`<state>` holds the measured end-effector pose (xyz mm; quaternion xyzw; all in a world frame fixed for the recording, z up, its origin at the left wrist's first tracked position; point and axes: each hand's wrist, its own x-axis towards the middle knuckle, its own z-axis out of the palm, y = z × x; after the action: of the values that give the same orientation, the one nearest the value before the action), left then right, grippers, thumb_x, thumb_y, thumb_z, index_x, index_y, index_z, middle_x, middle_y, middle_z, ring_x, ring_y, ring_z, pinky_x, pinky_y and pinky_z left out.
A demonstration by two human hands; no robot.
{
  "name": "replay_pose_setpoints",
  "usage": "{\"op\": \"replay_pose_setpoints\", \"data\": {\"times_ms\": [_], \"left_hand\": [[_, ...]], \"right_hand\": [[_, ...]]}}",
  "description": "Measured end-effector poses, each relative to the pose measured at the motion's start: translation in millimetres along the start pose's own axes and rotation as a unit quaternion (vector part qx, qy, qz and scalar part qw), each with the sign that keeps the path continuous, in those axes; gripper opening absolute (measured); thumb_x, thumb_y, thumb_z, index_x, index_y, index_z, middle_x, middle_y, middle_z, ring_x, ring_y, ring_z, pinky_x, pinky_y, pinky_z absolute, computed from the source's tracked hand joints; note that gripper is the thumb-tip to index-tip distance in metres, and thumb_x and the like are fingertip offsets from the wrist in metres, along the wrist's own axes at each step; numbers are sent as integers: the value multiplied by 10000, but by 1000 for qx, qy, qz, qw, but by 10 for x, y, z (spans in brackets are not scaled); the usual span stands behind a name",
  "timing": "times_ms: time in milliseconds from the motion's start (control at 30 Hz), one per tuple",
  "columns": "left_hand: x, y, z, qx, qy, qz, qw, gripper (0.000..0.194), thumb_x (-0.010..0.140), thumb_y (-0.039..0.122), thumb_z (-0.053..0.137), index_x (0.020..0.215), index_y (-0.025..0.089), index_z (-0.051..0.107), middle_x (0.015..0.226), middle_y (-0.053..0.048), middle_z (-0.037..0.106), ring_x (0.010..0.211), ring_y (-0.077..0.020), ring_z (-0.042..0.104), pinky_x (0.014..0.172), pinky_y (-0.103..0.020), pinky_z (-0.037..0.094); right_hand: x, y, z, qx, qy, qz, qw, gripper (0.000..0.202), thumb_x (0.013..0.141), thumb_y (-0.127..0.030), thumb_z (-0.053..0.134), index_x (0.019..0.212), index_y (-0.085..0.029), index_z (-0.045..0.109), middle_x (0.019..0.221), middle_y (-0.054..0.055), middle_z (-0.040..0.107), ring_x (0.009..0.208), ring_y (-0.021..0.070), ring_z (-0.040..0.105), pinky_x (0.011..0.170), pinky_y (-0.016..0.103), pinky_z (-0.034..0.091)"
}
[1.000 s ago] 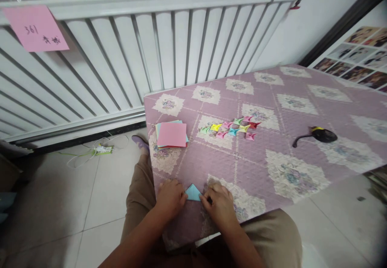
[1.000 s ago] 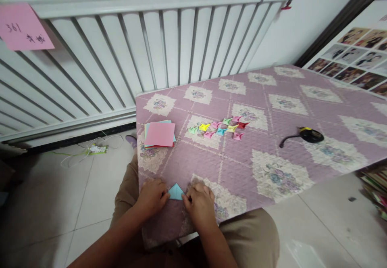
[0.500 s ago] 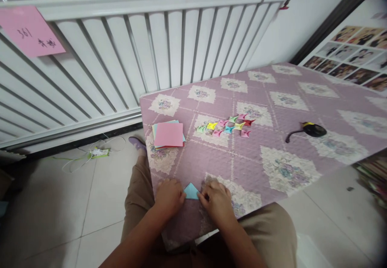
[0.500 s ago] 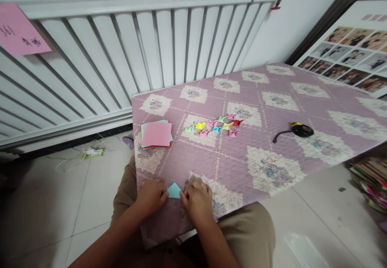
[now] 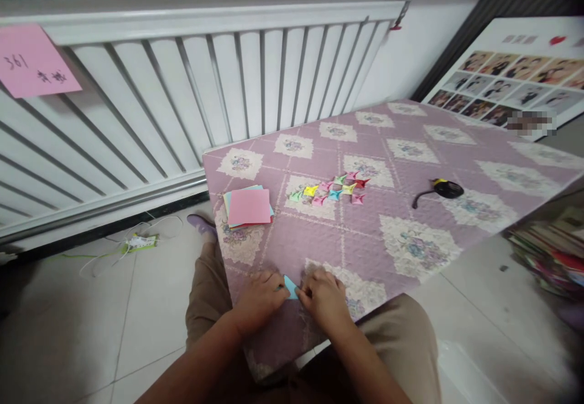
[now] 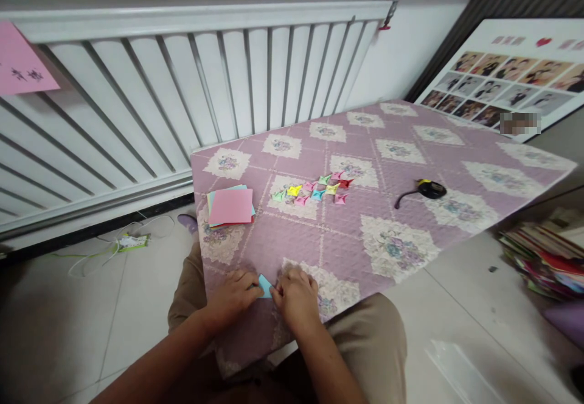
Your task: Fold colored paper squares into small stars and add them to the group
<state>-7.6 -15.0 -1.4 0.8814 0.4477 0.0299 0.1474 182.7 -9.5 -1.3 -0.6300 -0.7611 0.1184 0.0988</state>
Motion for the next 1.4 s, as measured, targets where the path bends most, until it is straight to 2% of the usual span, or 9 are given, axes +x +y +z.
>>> {"op": "replay_pose_setpoints", "data": {"times_ms": [133, 267, 467, 733, 900, 1000, 1067, 1233, 1400], "left_hand": [[-16, -62, 77, 2, 13, 42, 999, 185, 940, 258, 510, 1101, 280, 597, 1092, -24, 573, 1051, -200, 464, 880, -342, 349], [-28, -84, 123, -13, 21, 34, 999, 241, 942, 244, 508, 1166, 303, 573, 1116, -11, 586, 1056, -197, 464, 871, -335, 354], [-42, -83, 141, -22, 21, 23, 999, 279, 953, 252, 482, 1221, 304, 541, 1144, -22, 582, 1061, -199, 462, 898, -344, 345], [-50, -85, 119, -36, 21, 15, 999, 271, 956, 241, 472, 1208, 305, 547, 1174, -1, 583, 1079, -201, 453, 907, -345, 330], [-37, -97, 137, -48, 19, 12, 999, 285, 944, 220, 487, 1205, 318, 550, 1176, 13, 574, 1078, -191, 447, 916, -339, 319], [-17, -111, 152, -55, 15, 11, 998, 273, 936, 223, 504, 1184, 321, 566, 1158, 19, 581, 1060, -187, 451, 898, -332, 321], [-6, -117, 159, -60, 15, 9, 998, 261, 939, 223, 497, 1166, 323, 580, 1146, 21, 587, 1051, -187, 454, 888, -331, 322], [8, -110, 157, -75, 22, -1, 997, 245, 932, 212, 507, 1127, 323, 607, 1133, 30, 607, 1034, -184, 475, 872, -334, 334], [37, -108, 141, -104, 25, -11, 994, 256, 906, 169, 512, 1081, 317, 627, 1129, 32, 621, 1033, -176, 504, 896, -349, 357]], "right_hand": [[-19, -1, 18, 3, 11, 2, 1000, 132, 757, -293, 694, 643, -258, 637, 779, 21, 610, 847, 231, 536, 744, 362, 323], [-40, -12, 36, 17, 31, 17, 999, 144, 748, -289, 701, 629, -254, 627, 788, 19, 611, 833, 220, 542, 741, 355, 329], [-80, -19, 39, 41, 26, 55, 997, 156, 751, -318, 704, 633, -249, 628, 780, 14, 596, 840, 224, 531, 755, 352, 324], [-166, -24, 126, 18, 63, 45, 997, 178, 818, -339, 616, 676, -235, 591, 797, 18, 572, 827, 219, 495, 764, 356, 305], [-210, 34, 235, 23, 99, 39, 994, 85, 830, -303, 583, 780, -237, 600, 835, 23, 591, 848, 223, 502, 804, 373, 316], [-238, 78, 254, 32, 142, 10, 989, 99, 857, -245, 521, 850, -233, 619, 880, 35, 613, 860, 221, 514, 803, 376, 332], [-264, 64, 253, 47, 168, -41, 984, 154, 886, -220, 477, 895, -229, 630, 907, 42, 621, 874, 213, 521, 799, 366, 348], [-320, -106, 326, 53, 146, -199, 968, 205, 917, -177, 445, 947, -223, 642, 863, 27, 620, 814, 182, 523, 803, 335, 397], [-346, -157, 448, 28, 162, -221, 961, 192, 882, -128, 501, 999, -185, 643, 908, 41, 630, 851, 188, 530, 817, 329, 434]]}}
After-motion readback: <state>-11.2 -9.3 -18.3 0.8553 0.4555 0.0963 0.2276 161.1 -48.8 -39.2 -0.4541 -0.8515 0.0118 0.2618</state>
